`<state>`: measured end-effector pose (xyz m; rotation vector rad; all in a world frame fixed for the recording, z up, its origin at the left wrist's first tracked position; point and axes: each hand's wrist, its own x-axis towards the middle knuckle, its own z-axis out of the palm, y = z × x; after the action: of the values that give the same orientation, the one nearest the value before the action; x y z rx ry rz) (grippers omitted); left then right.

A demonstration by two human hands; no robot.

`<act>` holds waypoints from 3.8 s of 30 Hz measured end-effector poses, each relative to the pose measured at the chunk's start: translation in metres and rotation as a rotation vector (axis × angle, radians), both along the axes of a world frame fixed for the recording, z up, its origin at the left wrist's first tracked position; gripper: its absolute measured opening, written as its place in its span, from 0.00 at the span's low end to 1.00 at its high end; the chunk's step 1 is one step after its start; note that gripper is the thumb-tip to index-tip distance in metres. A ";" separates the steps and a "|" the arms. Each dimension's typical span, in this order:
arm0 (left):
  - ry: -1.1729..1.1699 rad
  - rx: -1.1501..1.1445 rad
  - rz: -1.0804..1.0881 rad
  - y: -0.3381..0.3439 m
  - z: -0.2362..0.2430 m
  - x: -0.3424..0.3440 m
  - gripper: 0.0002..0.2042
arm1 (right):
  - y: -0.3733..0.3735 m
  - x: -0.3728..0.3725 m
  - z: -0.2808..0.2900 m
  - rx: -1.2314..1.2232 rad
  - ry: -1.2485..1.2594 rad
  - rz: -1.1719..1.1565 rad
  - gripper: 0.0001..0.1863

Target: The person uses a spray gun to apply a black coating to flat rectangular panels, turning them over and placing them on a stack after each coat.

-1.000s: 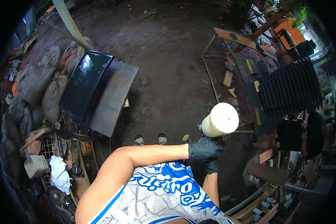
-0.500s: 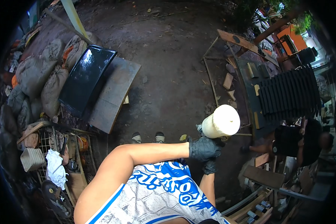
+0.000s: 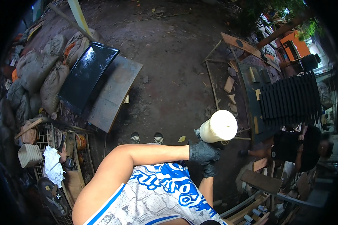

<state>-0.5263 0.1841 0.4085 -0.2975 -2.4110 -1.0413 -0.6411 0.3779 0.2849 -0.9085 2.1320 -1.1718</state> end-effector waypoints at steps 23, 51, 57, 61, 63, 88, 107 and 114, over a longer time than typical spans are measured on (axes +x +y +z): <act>-0.019 -0.070 -0.021 -0.005 0.005 0.001 0.10 | -0.024 -0.009 0.000 -0.011 -0.023 -0.012 0.10; -0.149 -0.057 0.492 -0.021 -0.067 0.014 0.08 | -0.105 0.016 -0.015 0.011 -0.245 0.178 0.08; -0.005 -0.136 0.464 -0.031 -0.063 0.021 0.06 | -0.114 0.017 -0.015 0.021 -0.274 0.194 0.08; -0.061 -0.119 0.434 -0.033 -0.060 0.021 0.06 | -0.120 0.013 -0.015 0.025 -0.284 0.206 0.07; -0.051 -0.084 0.435 -0.035 -0.061 0.021 0.07 | -0.125 0.011 -0.014 0.026 -0.292 0.213 0.07; -0.444 0.723 1.576 0.036 -0.115 0.317 0.15 | -0.220 -0.005 -0.006 0.062 -0.501 0.223 0.10; -0.873 0.780 2.039 0.299 -0.360 0.446 0.18 | -0.241 0.077 0.003 0.150 -0.660 0.463 0.19; -0.271 1.276 2.113 0.288 -0.356 0.455 0.17 | -0.248 0.169 0.056 0.284 -0.684 0.711 0.19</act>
<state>-0.0716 0.4718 0.0525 2.1663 -0.5525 -0.9481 -0.4720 0.1298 0.3410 -0.8590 1.2206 -0.6497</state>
